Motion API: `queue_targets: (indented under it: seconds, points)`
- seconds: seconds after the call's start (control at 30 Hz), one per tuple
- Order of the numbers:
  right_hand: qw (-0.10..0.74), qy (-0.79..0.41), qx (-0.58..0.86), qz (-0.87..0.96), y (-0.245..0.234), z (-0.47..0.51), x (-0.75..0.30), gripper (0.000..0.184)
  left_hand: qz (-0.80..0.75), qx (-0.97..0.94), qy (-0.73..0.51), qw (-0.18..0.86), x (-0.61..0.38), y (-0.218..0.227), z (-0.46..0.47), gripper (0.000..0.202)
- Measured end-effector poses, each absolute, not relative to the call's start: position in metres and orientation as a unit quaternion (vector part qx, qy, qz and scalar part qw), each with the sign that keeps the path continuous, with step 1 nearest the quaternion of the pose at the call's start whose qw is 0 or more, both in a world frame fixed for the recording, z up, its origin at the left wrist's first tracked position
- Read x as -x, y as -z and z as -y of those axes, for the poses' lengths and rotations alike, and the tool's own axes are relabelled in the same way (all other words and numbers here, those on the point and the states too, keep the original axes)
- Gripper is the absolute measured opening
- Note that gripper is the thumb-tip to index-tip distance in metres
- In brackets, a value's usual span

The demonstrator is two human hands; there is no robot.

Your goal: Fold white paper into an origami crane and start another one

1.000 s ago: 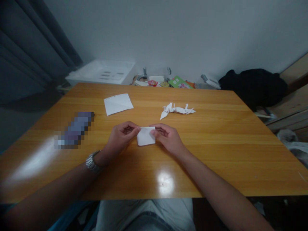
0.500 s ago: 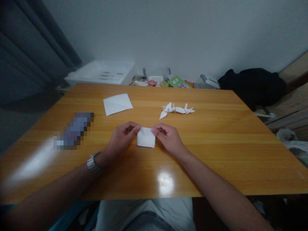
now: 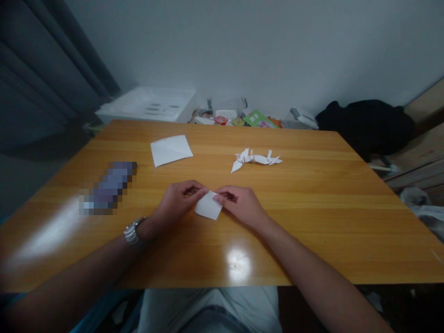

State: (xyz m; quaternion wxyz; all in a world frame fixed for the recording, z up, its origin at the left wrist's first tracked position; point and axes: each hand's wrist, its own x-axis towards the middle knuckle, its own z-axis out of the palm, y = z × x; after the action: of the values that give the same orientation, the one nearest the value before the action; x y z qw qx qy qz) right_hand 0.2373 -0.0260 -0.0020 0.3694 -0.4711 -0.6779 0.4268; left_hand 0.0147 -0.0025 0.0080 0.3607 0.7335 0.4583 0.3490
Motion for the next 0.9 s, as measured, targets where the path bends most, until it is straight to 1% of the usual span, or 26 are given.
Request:
queue_targets:
  seconds: [0.1, 0.23, 0.53, 0.67, 0.9]
  points:
    - [0.351, -0.403, 0.480, 0.696, 0.000, 0.026, -0.237, 0.021, -0.456, -0.740, -0.343, 0.356, -0.015, -0.008, 0.003, 0.025]
    - [0.350, -0.405, 0.485, 0.692, -0.001, 0.025, -0.239, 0.022, -0.457, -0.737, -0.346, 0.359, -0.016, -0.010, 0.005, 0.025]
    - [0.370, -0.387, 0.489, 0.689, -0.002, 0.023, -0.241, 0.020, -0.447, -0.696, -0.361, 0.430, -0.018, -0.004, 0.002, 0.024]
    - [0.382, -0.393, 0.488, 0.679, 0.001, 0.021, -0.243, 0.021, -0.441, -0.706, -0.354, 0.426, -0.016, 0.000, 0.000, 0.023]
    - [0.375, -0.412, 0.483, 0.676, 0.002, 0.021, -0.241, 0.022, -0.443, -0.712, -0.343, 0.423, -0.015, -0.004, 0.000, 0.024]
